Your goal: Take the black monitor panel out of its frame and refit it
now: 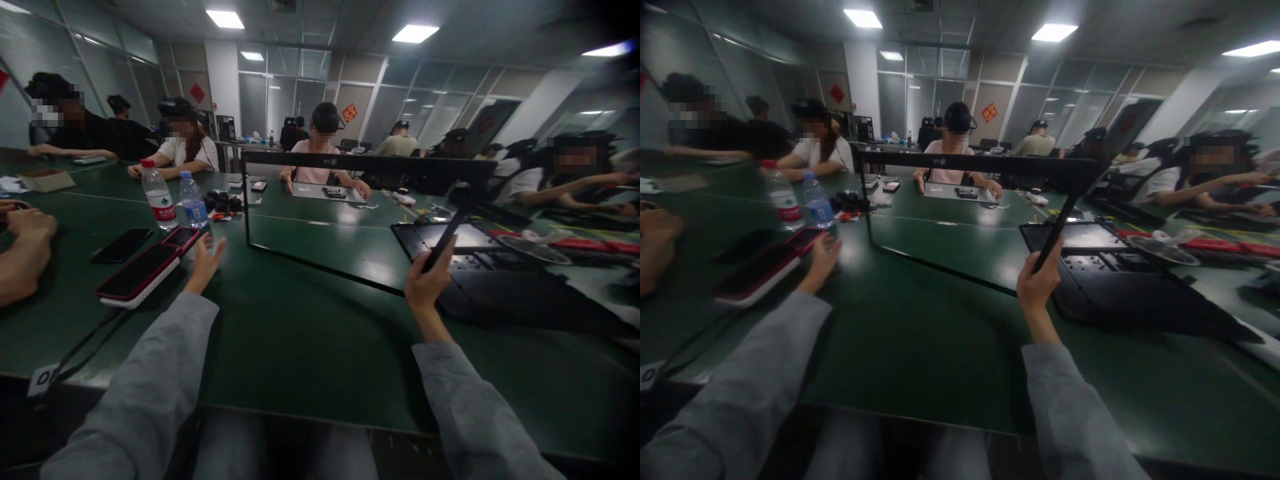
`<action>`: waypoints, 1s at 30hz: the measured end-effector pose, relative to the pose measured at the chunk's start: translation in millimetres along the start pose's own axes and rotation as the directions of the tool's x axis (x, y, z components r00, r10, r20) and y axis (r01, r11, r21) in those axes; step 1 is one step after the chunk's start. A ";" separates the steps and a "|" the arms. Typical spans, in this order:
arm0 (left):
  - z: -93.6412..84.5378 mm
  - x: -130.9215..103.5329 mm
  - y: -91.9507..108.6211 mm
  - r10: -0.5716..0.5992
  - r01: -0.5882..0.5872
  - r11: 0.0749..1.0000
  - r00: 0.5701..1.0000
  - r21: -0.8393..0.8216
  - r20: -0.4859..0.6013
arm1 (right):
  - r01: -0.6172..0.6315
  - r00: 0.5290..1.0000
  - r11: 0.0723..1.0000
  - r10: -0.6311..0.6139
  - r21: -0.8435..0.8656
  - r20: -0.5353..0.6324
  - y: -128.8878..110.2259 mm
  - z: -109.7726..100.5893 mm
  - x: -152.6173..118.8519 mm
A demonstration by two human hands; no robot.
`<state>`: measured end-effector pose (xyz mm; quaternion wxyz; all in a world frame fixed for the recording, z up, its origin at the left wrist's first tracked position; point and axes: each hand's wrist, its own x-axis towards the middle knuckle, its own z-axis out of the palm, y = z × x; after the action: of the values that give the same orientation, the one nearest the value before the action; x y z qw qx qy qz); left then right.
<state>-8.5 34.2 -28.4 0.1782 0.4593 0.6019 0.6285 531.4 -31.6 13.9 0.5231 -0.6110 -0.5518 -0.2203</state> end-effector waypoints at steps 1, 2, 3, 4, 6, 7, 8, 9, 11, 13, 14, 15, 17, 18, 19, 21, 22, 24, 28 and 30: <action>3.0 -3.2 2.1 0.012 -0.011 1.000 1.000 -0.012 0.023 | -0.036 0.999 0.999 0.036 0.005 0.015 -1.7 2.4 -1.4; 5.5 -6.7 4.5 0.016 -0.013 0.999 0.998 -0.035 0.063 | -0.071 0.997 0.997 0.070 0.010 0.030 -2.3 5.2 -3.0; 7.5 -10.3 7.2 0.010 -0.002 0.998 0.993 -0.065 0.122 | -0.102 0.993 0.995 0.101 0.016 0.056 -1.8 8.5 -4.6; 8.6 -13.9 10.0 -0.004 0.023 0.995 0.982 -0.096 0.191 | -0.129 0.988 0.992 0.127 0.017 0.091 -0.2 12.2 -6.3; 8.4 -20.2 15.9 -0.046 0.089 0.988 0.951 -0.129 0.305 | -0.187 0.968 0.982 0.185 -0.005 0.169 6.3 20.5 -10.2; 7.2 -22.5 18.5 -0.072 0.120 0.985 0.940 -0.123 0.335 | -0.218 0.952 0.976 0.219 -0.025 0.215 10.6 25.0 -12.3; 5.5 -24.1 20.7 -0.099 0.141 0.985 0.935 -0.103 0.339 | -0.246 0.932 0.968 0.249 -0.045 0.264 15.5 29.5 -14.7; 3.6 -24.9 22.3 -0.120 0.150 0.986 0.937 -0.070 0.328 | -0.265 0.910 0.962 0.270 -0.059 0.314 20.4 34.1 -17.2; -0.2 -24.2 23.3 -0.148 0.148 0.989 0.950 0.019 0.275 | -0.283 0.871 0.957 0.282 -0.058 0.403 29.9 43.0 -22.4; -3.1 -21.2 22.1 -0.170 0.149 0.983 0.962 0.109 0.215 | -0.280 0.844 0.959 0.265 -0.039 0.467 37.9 51.0 -27.5; -4.1 -19.4 21.1 -0.182 0.155 0.977 0.963 0.146 0.197 | -0.274 0.832 0.961 0.254 -0.034 0.493 41.2 54.2 -29.7; -4.8 -17.5 20.1 -0.202 0.167 0.969 0.961 0.183 0.191 | -0.270 0.819 0.962 0.247 -0.032 0.518 44.2 56.9 -31.5; -5.8 -14.6 18.6 -0.241 0.187 0.952 0.947 0.244 0.214 | -0.274 0.794 0.961 0.243 -0.029 0.557 49.1 60.5 -33.9; -6.2 -13.8 18.1 -0.246 0.179 0.946 0.940 0.270 0.237 | -0.281 0.786 0.959 0.243 -0.021 0.568 51.1 61.6 -34.4; -6.5 -13.5 17.8 -0.235 0.152 0.941 0.936 0.302 0.260 | -0.286 0.785 0.958 0.238 -0.007 0.572 52.9 62.2 -34.5; -7.0 -14.5 17.4 -0.165 0.036 0.911 0.944 0.410 0.284 | -0.270 0.803 0.962 0.204 0.036 0.560 55.9 63.2 -34.1; -7.1 -15.6 17.1 -0.116 -0.043 0.874 0.949 0.485 0.293 | -0.249 0.815 0.967 0.182 0.049 0.550 57.1 63.8 -33.7; -6.9 -18.3 16.6 -0.049 -0.182 0.743 0.945 0.644 0.323 | -0.202 0.833 0.979 0.153 0.035 0.531 59.3 65.5 -32.9; -6.1 -22.9 15.5 -0.055 -0.321 0.551 0.907 0.770 0.417 | -0.144 0.833 0.987 0.159 -0.070 0.530 63.0 69.3 -32.6; -6.2 -23.7 14.8 -0.073 -0.333 0.530 0.898 0.780 0.433 | -0.121 0.826 0.989 0.147 -0.085 0.544 63.9 70.0 -33.0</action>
<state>3.7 9.0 -22.5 0.0110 0.6545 0.7386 0.1615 558.0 25.5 -64.3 0.3429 -0.6977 -0.6288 -0.0117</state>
